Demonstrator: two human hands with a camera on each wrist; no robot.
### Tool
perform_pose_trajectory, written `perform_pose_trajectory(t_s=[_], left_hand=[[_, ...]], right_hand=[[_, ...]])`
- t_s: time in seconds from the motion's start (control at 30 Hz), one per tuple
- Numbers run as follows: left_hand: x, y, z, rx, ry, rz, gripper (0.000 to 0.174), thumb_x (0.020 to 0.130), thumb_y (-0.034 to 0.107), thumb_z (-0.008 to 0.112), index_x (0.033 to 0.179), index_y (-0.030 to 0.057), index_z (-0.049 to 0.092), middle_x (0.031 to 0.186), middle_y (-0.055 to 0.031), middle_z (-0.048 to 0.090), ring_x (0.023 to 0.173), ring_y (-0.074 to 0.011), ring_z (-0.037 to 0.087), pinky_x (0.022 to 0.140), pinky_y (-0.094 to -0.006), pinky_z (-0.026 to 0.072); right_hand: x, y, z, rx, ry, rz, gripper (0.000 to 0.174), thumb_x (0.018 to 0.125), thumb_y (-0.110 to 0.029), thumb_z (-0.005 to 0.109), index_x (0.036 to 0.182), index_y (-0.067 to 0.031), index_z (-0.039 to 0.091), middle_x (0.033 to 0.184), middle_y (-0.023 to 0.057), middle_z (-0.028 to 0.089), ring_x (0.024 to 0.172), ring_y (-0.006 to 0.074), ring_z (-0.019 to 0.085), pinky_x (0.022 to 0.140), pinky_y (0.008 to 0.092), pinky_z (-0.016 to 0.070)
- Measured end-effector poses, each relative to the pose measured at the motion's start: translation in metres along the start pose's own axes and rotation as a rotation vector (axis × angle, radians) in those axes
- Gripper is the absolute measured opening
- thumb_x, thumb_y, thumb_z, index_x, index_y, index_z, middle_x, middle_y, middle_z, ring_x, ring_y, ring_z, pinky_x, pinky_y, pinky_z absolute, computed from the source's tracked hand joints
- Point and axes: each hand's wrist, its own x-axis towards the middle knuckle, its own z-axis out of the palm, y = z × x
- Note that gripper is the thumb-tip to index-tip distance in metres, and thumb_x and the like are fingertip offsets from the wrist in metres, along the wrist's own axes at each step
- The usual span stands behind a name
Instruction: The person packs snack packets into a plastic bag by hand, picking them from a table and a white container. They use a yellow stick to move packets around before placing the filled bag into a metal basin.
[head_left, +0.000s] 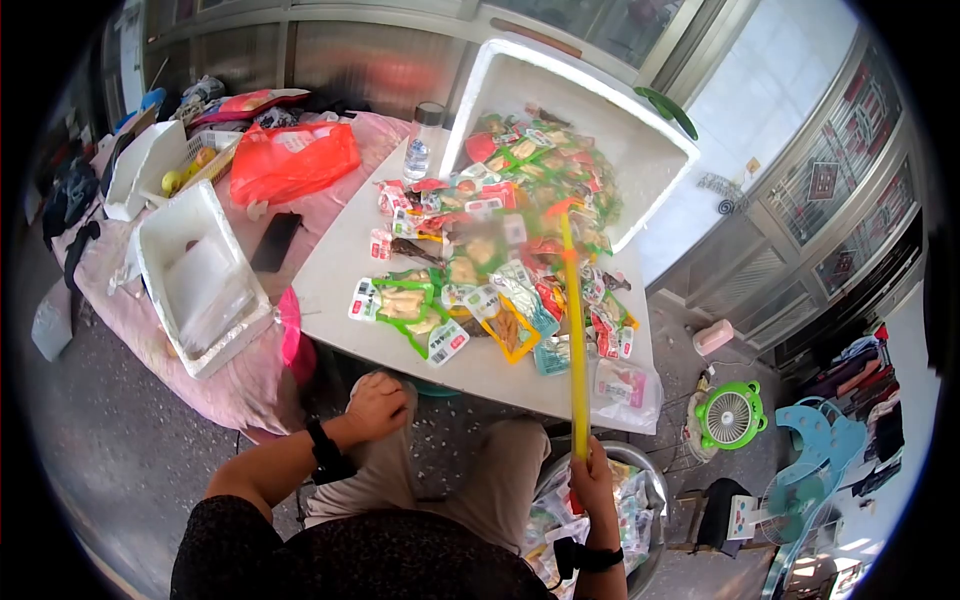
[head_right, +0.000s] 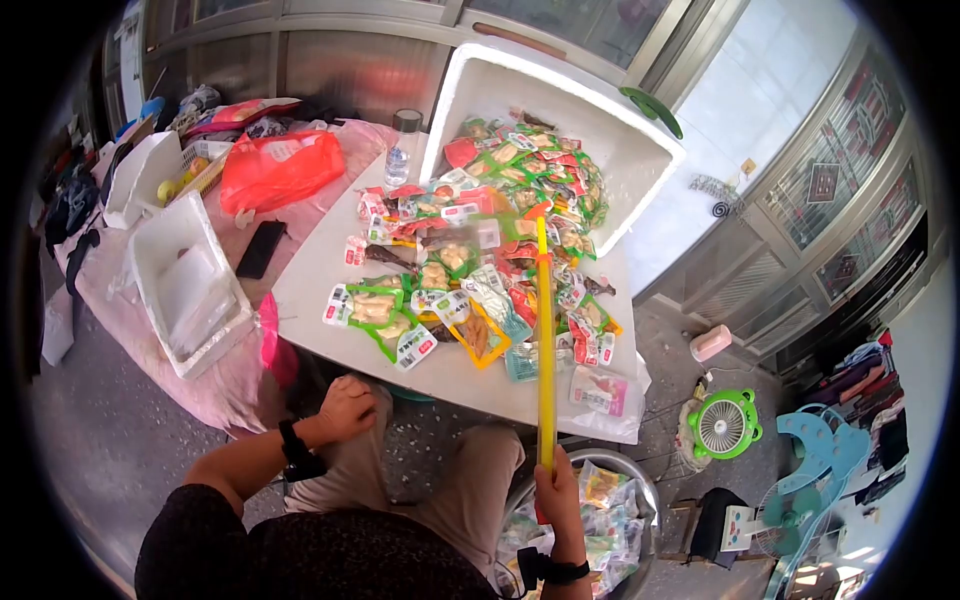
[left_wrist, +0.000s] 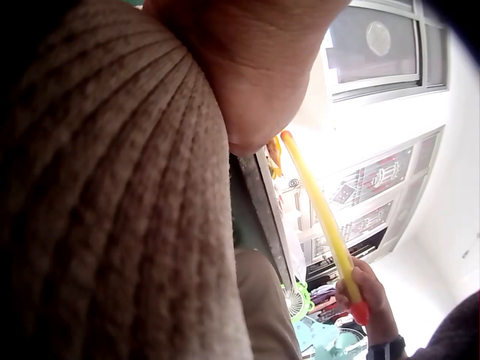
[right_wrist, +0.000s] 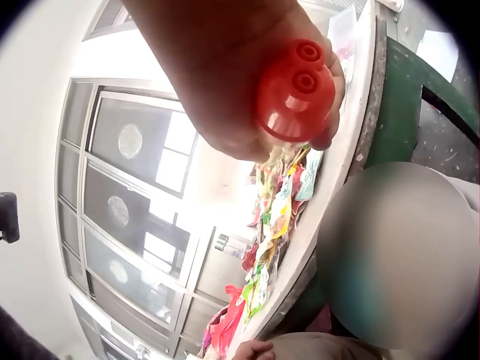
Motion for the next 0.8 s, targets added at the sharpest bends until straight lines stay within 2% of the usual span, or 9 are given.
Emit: perform_pose_trajectory(t_s=[0.07,0.13,0.2,0.27,0.37,0.47,0.57,0.67,0.8], left_hand=[[0.0,0.002,-0.002,0.01,-0.003,-0.004,0.015,0.057,0.019,0.06,0.069,0.0115,0.054,0.082,-0.0039,0.049,0.081,-0.0235,0.045,0.07,-0.0367,0.0343],[-0.003,-0.001,0.003,0.002,0.005,0.007,0.015,0.057,0.019,0.06,0.069,0.0116,0.054,0.082,-0.004,0.048,0.081,-0.0235,0.045,0.069,-0.0368,0.0342],[-0.002,-0.002,0.003,0.007,0.001,0.004,0.015,0.058,0.019,0.059,0.069,0.0115,0.054,0.083,-0.004,0.049,0.081,-0.0236,0.045,0.07,-0.0371,0.0345],[-0.002,0.0,0.001,0.017,-0.023,-0.018,0.014,0.059,0.021,0.058,0.069,0.0111,0.054,0.084,-0.0039,0.049,0.082,-0.0239,0.046,0.072,-0.0378,0.0352],[-0.004,-0.001,0.003,0.018,-0.003,-0.013,0.015,0.058,0.019,0.06,0.069,0.0115,0.054,0.082,-0.004,0.048,0.081,-0.0234,0.045,0.069,-0.0367,0.034],[-0.005,-0.002,0.002,0.032,0.008,-0.014,0.015,0.058,0.019,0.06,0.07,0.0114,0.054,0.082,-0.0042,0.048,0.081,-0.0234,0.045,0.069,-0.0368,0.034],[-0.004,0.0,-0.005,0.022,-0.01,-0.024,0.016,0.058,0.02,0.059,0.07,0.0106,0.054,0.084,-0.0042,0.049,0.082,-0.0236,0.046,0.071,-0.0381,0.0362],[-0.005,0.0,-0.005,0.02,0.009,-0.018,0.016,0.058,0.02,0.059,0.07,0.0108,0.054,0.083,-0.0041,0.049,0.081,-0.0233,0.046,0.071,-0.0379,0.0365],[-0.004,0.001,-0.003,0.008,0.024,-0.005,0.017,0.058,0.02,0.06,0.071,0.0111,0.055,0.082,-0.0041,0.049,0.08,-0.0232,0.046,0.07,-0.0373,0.0358]], right_hand=[[0.02,-0.001,0.0,-0.07,0.029,-0.113,0.044,0.078,-0.014,0.049,0.119,-0.0017,0.037,0.091,0.0183,0.054,0.081,0.0216,0.054,0.071,0.0294,0.042],[0.053,-0.022,0.002,-0.09,0.041,-0.083,0.044,0.078,-0.013,0.049,0.119,-0.0026,0.038,0.09,0.0192,0.054,0.081,0.0229,0.055,0.072,0.0297,0.042],[0.09,-0.046,0.007,-0.118,0.025,-0.207,0.044,0.078,-0.015,0.049,0.118,-0.0024,0.038,0.094,0.0223,0.054,0.085,0.0287,0.055,0.074,0.0329,0.0421],[0.133,-0.054,0.016,-0.172,0.055,-0.209,0.045,0.078,-0.02,0.049,0.118,-0.0027,0.037,0.096,0.0251,0.052,0.088,0.0348,0.053,0.076,0.0365,0.0417],[0.176,-0.064,0.028,-0.297,0.061,-0.379,0.048,0.079,-0.023,0.046,0.12,-0.0037,0.034,0.092,0.0256,0.054,0.086,0.0385,0.052,0.073,0.0412,0.0419],[0.179,-0.076,0.04,-0.595,-0.003,-0.24,0.049,0.079,-0.023,0.045,0.122,-0.0049,0.031,0.082,0.0264,0.055,0.08,0.0407,0.053,0.068,0.0443,0.0421],[0.173,-0.062,0.039,-0.512,-0.038,-0.281,0.049,0.079,-0.021,0.044,0.122,-0.0037,0.03,0.076,0.0274,0.055,0.075,0.0424,0.053,0.064,0.0473,0.0412],[0.128,-0.073,0.022,-0.474,-0.081,-0.157,0.048,0.079,-0.022,0.045,0.121,-0.0033,0.031,0.091,0.0282,0.053,0.086,0.0425,0.051,0.072,0.0433,0.0417],[0.076,-0.054,0.007,-0.438,-0.104,-0.128,0.049,0.079,-0.02,0.046,0.121,-0.0009,0.03,0.099,0.0282,0.05,0.093,0.041,0.049,0.077,0.0405,0.0408]])
